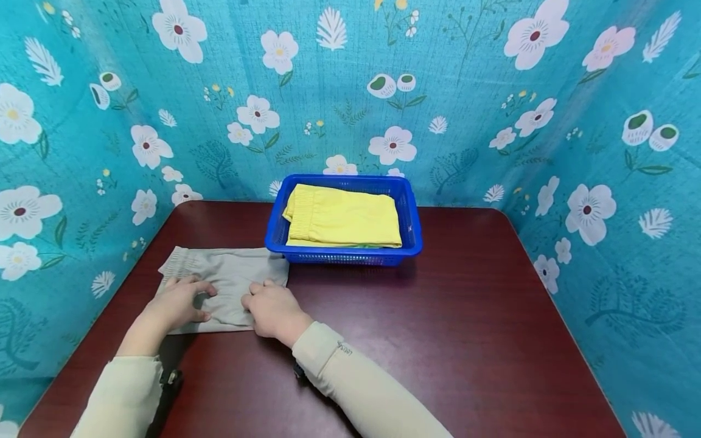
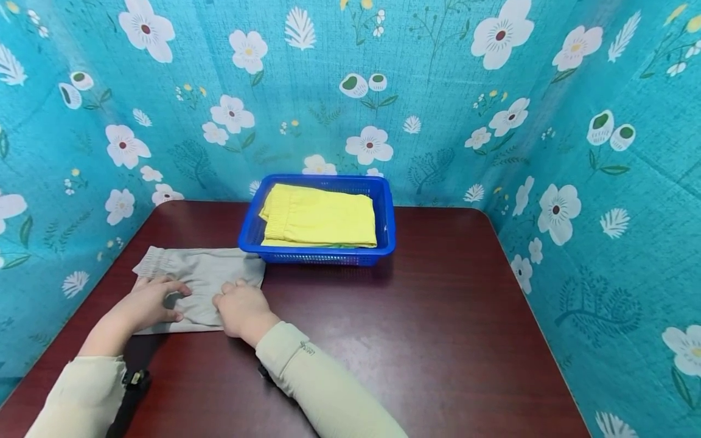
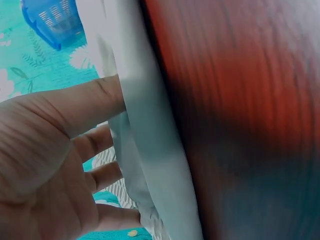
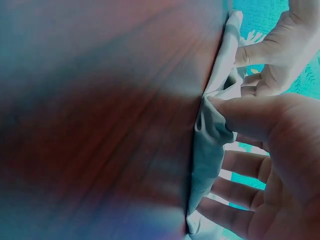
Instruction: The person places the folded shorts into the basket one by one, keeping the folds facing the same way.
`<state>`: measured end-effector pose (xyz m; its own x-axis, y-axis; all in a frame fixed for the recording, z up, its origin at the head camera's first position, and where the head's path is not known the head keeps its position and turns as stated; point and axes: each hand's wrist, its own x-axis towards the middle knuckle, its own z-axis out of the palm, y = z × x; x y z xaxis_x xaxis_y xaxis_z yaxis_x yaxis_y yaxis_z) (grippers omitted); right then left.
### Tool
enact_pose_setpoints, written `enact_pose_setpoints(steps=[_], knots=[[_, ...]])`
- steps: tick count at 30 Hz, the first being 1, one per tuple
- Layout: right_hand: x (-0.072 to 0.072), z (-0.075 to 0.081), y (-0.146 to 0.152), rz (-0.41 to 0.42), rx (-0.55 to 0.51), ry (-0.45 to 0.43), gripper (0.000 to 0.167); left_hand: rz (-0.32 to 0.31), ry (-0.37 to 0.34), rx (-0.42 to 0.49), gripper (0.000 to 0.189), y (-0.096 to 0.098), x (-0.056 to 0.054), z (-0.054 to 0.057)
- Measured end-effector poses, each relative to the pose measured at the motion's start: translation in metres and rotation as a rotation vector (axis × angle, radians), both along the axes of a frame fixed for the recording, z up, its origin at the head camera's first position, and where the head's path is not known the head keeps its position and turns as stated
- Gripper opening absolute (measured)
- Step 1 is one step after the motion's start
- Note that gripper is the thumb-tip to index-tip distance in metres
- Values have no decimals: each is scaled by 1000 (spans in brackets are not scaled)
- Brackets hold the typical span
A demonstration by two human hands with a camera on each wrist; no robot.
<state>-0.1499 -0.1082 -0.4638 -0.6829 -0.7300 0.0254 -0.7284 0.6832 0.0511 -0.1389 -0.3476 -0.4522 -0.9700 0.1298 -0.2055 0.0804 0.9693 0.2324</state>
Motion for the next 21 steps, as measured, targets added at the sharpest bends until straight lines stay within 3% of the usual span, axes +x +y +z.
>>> enact_pose_setpoints(steps=[8,21], knots=[[7,0,5,-6,7,-21,28,13,-7,-17,46,6,8,1],[15,-7,23,-2,-84,-22,25,42,-44,-49,49,24,24,8]])
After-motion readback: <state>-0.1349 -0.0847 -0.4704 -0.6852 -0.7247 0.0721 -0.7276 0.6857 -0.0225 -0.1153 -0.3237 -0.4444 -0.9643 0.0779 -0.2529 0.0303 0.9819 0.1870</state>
